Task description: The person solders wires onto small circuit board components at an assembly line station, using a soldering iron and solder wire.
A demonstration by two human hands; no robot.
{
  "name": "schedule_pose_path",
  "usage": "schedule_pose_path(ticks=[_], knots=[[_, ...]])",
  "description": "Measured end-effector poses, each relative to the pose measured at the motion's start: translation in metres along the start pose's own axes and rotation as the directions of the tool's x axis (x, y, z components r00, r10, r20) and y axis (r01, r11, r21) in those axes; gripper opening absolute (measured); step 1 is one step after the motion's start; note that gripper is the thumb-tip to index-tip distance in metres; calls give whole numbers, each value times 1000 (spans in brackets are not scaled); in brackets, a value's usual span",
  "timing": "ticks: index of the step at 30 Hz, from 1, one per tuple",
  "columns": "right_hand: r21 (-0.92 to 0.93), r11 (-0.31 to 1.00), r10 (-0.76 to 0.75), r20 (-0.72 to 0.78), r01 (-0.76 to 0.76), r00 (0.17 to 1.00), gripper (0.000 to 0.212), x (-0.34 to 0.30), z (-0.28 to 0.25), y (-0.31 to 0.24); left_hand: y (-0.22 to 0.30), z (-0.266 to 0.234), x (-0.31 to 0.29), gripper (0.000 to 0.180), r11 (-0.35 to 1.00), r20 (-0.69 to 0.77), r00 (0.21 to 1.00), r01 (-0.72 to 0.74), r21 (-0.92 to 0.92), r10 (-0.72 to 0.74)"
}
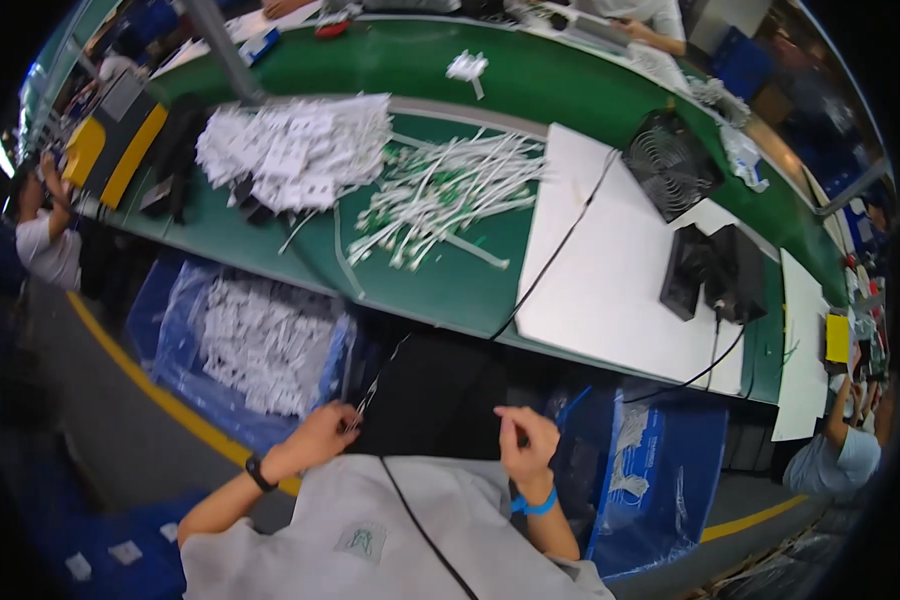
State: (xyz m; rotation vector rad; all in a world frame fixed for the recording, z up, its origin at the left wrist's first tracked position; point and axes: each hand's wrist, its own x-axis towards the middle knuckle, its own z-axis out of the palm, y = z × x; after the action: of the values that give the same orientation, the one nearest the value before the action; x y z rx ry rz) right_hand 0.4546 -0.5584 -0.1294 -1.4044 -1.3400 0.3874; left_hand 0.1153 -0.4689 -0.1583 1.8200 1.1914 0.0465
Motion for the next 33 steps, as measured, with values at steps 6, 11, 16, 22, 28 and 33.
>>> schedule_pose_path(ticks=[6,11,16,22,28,33], knots=[[28,999,35,240,-43,970,19,-13,34,10,0,-17,-10,52,845,410,890,368,-388,-200],[-10,987,-129,561,163,818,47,-26,60,-2,16,9,-22,24,937,141,942,322,-135,-304],[97,974,-212,708,204,674,41,-18,60,-13,31,28,-29,15,992,-72,991,116,41,-113],[152,959,-270,756,241,597,37,-23,66,-16,39,45,-40,10,988,-245,969,-53,-143,17],[174,962,-271,712,210,648,36,-29,66,-12,18,60,-38,12,961,-286,917,-262,95,278],[186,960,-280,615,210,737,33,-26,52,-2,2,62,-27,23,948,-119,941,-318,9,317]])
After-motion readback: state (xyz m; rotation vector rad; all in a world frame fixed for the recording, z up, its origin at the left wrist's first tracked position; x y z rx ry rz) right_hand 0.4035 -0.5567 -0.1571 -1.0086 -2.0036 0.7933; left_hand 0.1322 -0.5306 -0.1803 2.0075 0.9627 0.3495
